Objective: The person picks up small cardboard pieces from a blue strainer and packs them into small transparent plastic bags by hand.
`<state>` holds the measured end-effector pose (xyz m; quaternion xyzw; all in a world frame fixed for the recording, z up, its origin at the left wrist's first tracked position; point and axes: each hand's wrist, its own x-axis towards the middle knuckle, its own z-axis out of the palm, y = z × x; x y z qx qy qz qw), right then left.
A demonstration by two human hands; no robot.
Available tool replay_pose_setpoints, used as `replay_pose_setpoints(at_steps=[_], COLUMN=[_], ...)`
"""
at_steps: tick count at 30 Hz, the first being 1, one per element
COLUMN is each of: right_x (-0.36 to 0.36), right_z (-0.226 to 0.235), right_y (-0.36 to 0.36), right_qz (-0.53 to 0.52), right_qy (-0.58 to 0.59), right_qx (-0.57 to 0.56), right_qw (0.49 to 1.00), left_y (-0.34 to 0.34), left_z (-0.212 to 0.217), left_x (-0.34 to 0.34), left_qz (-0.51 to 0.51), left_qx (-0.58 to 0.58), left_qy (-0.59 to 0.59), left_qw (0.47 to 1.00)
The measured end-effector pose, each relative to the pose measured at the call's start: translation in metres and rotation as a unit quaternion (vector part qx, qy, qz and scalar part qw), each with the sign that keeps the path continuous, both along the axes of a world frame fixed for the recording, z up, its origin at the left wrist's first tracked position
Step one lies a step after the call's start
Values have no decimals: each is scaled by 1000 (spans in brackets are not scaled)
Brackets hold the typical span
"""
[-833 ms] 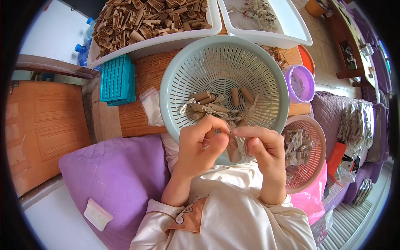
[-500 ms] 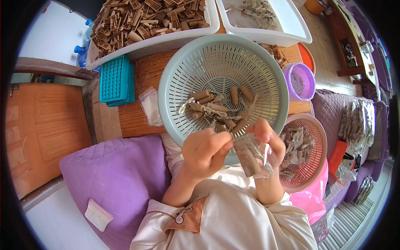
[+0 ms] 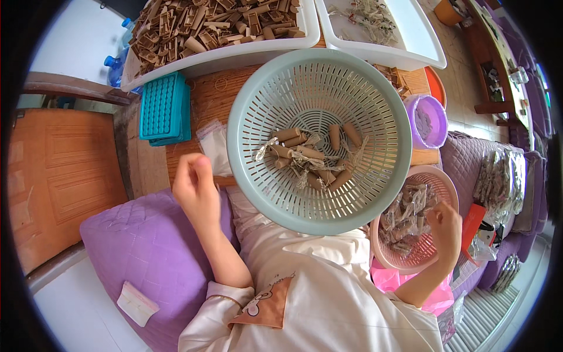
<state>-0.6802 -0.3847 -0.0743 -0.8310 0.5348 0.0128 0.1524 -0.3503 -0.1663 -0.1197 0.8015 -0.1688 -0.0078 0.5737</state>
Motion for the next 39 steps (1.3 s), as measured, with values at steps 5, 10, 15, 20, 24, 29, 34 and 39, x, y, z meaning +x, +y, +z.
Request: replay_pose_setpoints(at_steps=[5,10,15,20,24,29,34,39], right_x=[55,164,202,199,199,187,183,183], right_z=[13,-17,-57,-59,-33,-7,2,-1], right_y=[9,22,29,32,20,13,12,19], right_qz=[5,276,396,448,391,190,115,113], right_qy=[-110,-229,-42,-48,-135,-312,-427,-480], right_qx=[29,108,149,249,319,209,238,294], right_qw=[993,927,905,857,853,907,865,819], left_y=[9,9,10,16,16,14,11,13], left_z=[-51,-76,-80,-91,-88,-78,-73,-67], left_x=[40,44,49,52,46,44,41,39], left_qz=[85,104,85,99,107,103,94,103], left_qx=[427,467,385,356,391,390,379,421], left_qy=[18,25,97,51,-24,52,69,11], left_qw=[900,878,914,928,914,913,918,901])
